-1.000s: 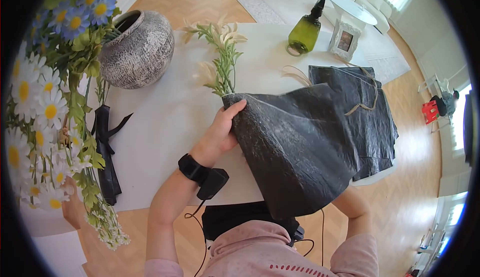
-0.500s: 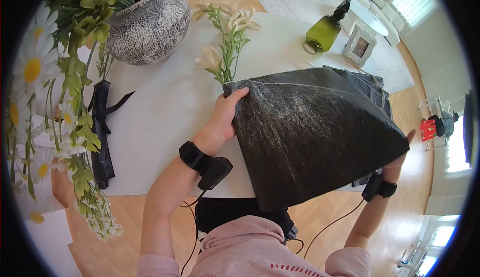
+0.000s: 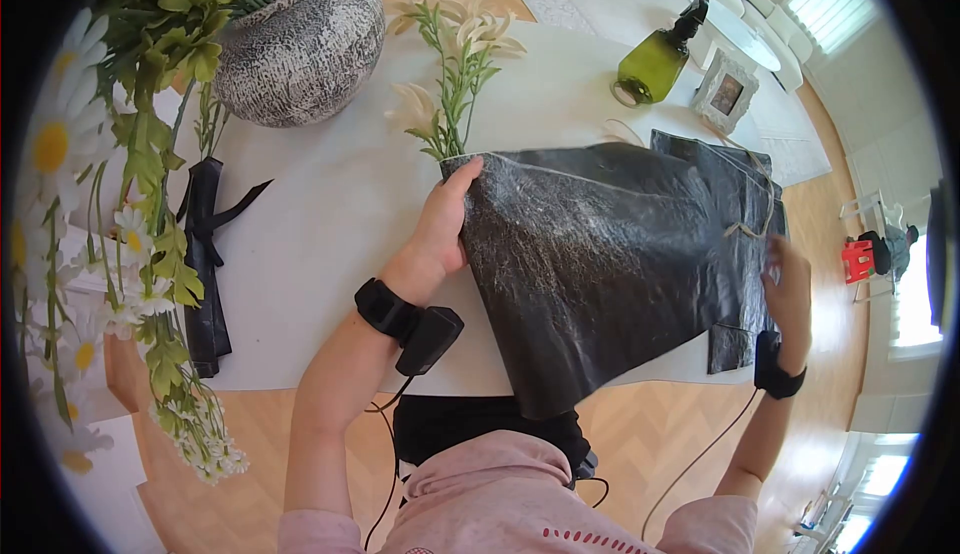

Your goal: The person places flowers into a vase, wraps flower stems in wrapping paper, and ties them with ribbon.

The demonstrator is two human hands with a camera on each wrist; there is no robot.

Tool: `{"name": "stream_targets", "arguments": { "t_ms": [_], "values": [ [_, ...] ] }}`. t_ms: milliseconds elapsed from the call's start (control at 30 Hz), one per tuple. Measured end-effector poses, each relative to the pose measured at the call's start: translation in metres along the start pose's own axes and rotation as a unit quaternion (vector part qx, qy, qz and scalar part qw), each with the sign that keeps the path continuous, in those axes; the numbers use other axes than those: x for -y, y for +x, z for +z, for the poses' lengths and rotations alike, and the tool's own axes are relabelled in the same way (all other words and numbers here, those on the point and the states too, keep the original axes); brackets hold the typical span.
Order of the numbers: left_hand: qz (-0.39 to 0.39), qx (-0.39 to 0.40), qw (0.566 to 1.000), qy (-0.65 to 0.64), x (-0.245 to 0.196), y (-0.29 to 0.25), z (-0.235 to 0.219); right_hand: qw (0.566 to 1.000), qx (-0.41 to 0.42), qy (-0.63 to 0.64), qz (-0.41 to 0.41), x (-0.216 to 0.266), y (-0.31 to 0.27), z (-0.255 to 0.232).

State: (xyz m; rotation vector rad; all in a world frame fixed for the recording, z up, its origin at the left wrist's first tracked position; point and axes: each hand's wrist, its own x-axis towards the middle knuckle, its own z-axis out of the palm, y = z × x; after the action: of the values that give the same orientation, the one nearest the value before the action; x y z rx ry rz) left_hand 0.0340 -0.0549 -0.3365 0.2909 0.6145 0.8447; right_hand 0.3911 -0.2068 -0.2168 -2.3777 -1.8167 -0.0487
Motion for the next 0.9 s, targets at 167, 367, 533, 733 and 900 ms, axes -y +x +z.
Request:
{"name": "stream_targets", "arguments": {
  "t_ms": [167, 367, 533, 733, 900],
  "values": [
    [0.031, -0.002, 0.999, 0.027, 0.006, -0.003, 0.018, 0.939, 0.075, 0.269, -0.199, 0.131, -0.02, 0.0],
    [0.122, 0.01, 0.98, 0.156, 0.015, -0.03, 0.07, 0.879, 0.102, 0.363, -0.291, 0.193, -0.025, 0.035],
    [0.272, 0.157, 0.874, 0.37, -0.007, -0.033, 0.077, 0.798, 0.295, 0.497, -0.172, 0.195, -0.018, 0.026],
    [0.112, 0.288, 0.853, 0.421, -0.043, -0.029, 0.057, 0.533, 0.337, 0.774, 0.051, 0.175, -0.025, 0.011],
    [0.027, 0.172, 0.836, 0.521, -0.061, -0.041, 0.056, 0.713, 0.322, 0.622, -0.029, 0.166, -0.026, 0.034]
  ]
}}
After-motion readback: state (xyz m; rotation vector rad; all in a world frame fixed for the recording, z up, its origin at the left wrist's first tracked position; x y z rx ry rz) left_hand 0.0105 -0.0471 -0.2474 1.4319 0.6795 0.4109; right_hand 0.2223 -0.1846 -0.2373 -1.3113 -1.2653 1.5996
